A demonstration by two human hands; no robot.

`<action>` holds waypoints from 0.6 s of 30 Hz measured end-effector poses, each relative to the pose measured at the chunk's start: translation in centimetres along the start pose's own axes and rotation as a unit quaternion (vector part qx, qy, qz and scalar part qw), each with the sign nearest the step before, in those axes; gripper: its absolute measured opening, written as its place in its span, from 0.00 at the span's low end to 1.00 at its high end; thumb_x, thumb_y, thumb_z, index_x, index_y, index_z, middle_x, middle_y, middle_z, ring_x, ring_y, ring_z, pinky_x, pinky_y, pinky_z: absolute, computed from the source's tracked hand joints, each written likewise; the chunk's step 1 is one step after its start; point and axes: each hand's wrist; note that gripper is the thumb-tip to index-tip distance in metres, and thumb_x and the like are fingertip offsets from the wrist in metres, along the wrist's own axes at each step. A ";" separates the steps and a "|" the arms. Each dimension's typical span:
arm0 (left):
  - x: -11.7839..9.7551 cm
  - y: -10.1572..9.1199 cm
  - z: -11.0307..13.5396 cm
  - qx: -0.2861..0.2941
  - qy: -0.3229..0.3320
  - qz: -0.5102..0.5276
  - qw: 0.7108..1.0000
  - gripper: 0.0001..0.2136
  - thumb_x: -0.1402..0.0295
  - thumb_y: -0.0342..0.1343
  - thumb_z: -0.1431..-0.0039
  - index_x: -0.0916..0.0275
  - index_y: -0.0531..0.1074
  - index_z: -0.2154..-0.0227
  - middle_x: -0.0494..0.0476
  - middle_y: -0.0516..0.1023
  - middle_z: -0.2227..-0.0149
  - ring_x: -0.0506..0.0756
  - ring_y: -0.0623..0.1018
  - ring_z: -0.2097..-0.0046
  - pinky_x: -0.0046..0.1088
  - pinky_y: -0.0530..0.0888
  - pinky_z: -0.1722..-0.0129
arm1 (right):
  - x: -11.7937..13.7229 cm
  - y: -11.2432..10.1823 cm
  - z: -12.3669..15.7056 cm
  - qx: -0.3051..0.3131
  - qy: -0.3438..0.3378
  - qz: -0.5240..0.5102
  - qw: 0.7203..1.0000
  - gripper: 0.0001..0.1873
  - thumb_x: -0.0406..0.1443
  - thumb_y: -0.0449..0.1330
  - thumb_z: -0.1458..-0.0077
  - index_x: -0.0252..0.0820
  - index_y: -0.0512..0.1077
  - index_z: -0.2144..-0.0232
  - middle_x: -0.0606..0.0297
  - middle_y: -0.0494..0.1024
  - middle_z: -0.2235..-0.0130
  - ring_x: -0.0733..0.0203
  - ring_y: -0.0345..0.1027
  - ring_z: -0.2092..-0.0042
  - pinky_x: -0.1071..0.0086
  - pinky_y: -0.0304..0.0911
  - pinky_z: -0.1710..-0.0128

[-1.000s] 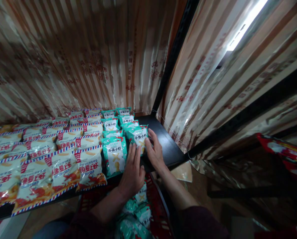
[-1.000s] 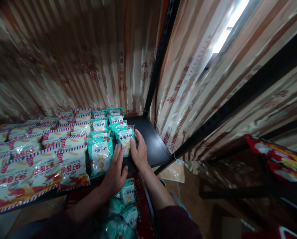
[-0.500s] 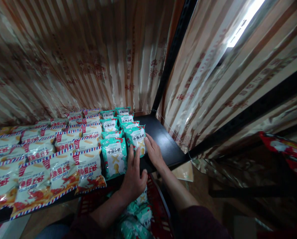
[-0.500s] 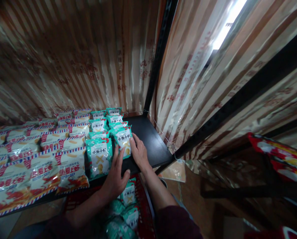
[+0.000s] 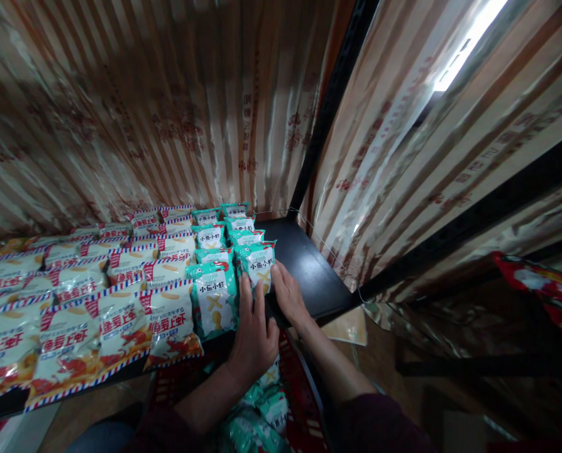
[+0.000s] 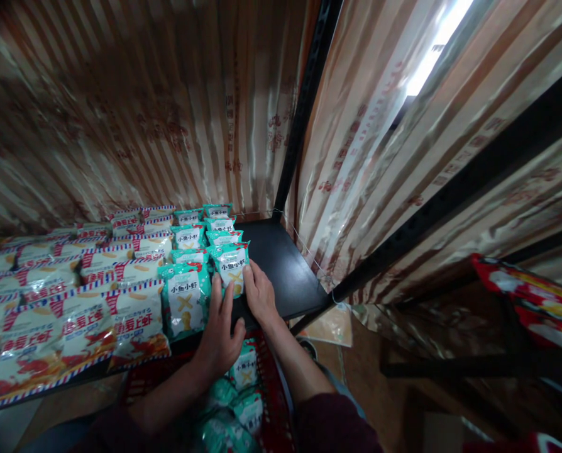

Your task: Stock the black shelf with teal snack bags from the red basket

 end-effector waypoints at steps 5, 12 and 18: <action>-0.2 -0.2 0.2 -0.001 -0.011 0.013 1.000 0.38 0.80 0.46 0.46 0.62 0.35 0.34 0.64 0.23 0.32 0.65 0.34 0.32 0.53 0.51 0.37 | -0.1 0.3 0.4 -0.029 0.000 0.009 1.000 0.27 0.50 0.43 0.38 0.43 0.65 0.45 0.57 0.73 0.47 0.52 0.66 0.46 0.55 0.60 0.45; -0.3 -0.4 0.0 0.008 -0.021 0.044 0.999 0.38 0.80 0.44 0.46 0.63 0.35 0.34 0.61 0.25 0.32 0.63 0.34 0.32 0.50 0.48 0.35 | 0.3 0.5 1.0 -0.019 -0.014 0.057 0.998 0.27 0.49 0.43 0.38 0.44 0.64 0.45 0.57 0.73 0.48 0.51 0.67 0.48 0.55 0.60 0.46; -0.3 -0.5 -0.1 0.005 -0.016 0.049 0.999 0.38 0.80 0.45 0.46 0.62 0.36 0.34 0.63 0.28 0.31 0.64 0.38 0.32 0.50 0.50 0.36 | 0.3 0.4 1.0 -0.047 -0.048 0.090 0.994 0.27 0.48 0.42 0.37 0.42 0.65 0.45 0.56 0.74 0.49 0.51 0.66 0.48 0.55 0.60 0.47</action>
Point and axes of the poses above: each hand's wrist, its own z-axis away from the middle knuckle, its own y-axis out of the palm, x = y × z
